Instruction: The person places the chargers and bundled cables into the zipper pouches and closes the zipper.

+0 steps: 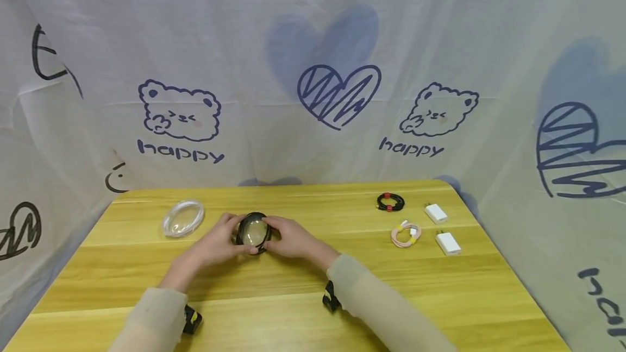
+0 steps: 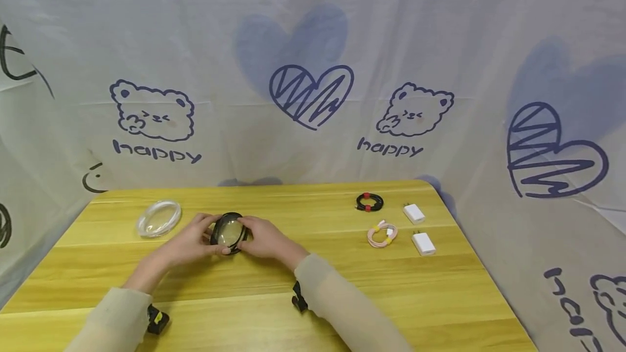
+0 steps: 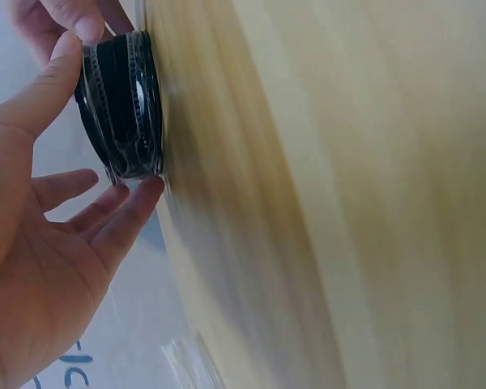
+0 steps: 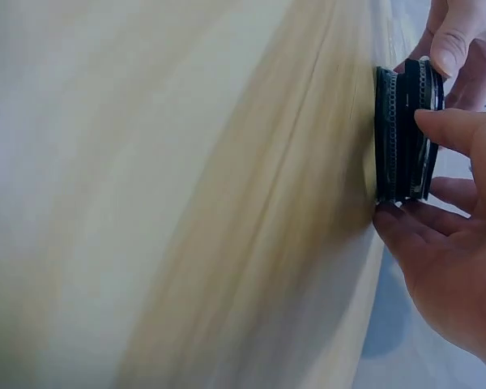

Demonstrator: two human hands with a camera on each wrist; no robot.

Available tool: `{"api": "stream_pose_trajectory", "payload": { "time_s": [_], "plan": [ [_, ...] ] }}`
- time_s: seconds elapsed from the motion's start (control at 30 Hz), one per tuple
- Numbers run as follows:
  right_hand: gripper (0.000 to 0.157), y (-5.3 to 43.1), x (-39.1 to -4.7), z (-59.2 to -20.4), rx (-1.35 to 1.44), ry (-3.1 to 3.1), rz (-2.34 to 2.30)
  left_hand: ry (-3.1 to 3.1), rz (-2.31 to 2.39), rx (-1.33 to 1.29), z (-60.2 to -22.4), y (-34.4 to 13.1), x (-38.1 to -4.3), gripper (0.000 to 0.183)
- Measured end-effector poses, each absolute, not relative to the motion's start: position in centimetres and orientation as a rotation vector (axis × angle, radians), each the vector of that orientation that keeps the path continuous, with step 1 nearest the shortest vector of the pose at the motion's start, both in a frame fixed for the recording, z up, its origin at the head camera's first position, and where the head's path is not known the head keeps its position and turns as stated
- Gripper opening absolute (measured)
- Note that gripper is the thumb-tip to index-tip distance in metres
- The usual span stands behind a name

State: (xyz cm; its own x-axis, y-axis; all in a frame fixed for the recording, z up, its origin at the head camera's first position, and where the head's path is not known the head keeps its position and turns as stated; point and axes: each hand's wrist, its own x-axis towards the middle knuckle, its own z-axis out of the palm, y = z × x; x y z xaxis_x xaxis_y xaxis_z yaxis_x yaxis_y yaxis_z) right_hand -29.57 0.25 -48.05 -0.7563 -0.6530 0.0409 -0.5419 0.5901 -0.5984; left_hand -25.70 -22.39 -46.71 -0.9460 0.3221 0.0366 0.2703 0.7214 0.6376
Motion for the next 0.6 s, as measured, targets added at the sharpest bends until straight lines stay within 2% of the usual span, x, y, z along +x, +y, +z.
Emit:
{"api": "stream_pose_trajectory", "payload": {
  "time_s": [0.6],
  "plan": [
    [0.068, 6.8, -27.2, -48.1, -1.016, 2.592, -0.94, 2.746, 1.028, 0.683, -47.1, -18.1, -24.4, 0.078]
  ]
}}
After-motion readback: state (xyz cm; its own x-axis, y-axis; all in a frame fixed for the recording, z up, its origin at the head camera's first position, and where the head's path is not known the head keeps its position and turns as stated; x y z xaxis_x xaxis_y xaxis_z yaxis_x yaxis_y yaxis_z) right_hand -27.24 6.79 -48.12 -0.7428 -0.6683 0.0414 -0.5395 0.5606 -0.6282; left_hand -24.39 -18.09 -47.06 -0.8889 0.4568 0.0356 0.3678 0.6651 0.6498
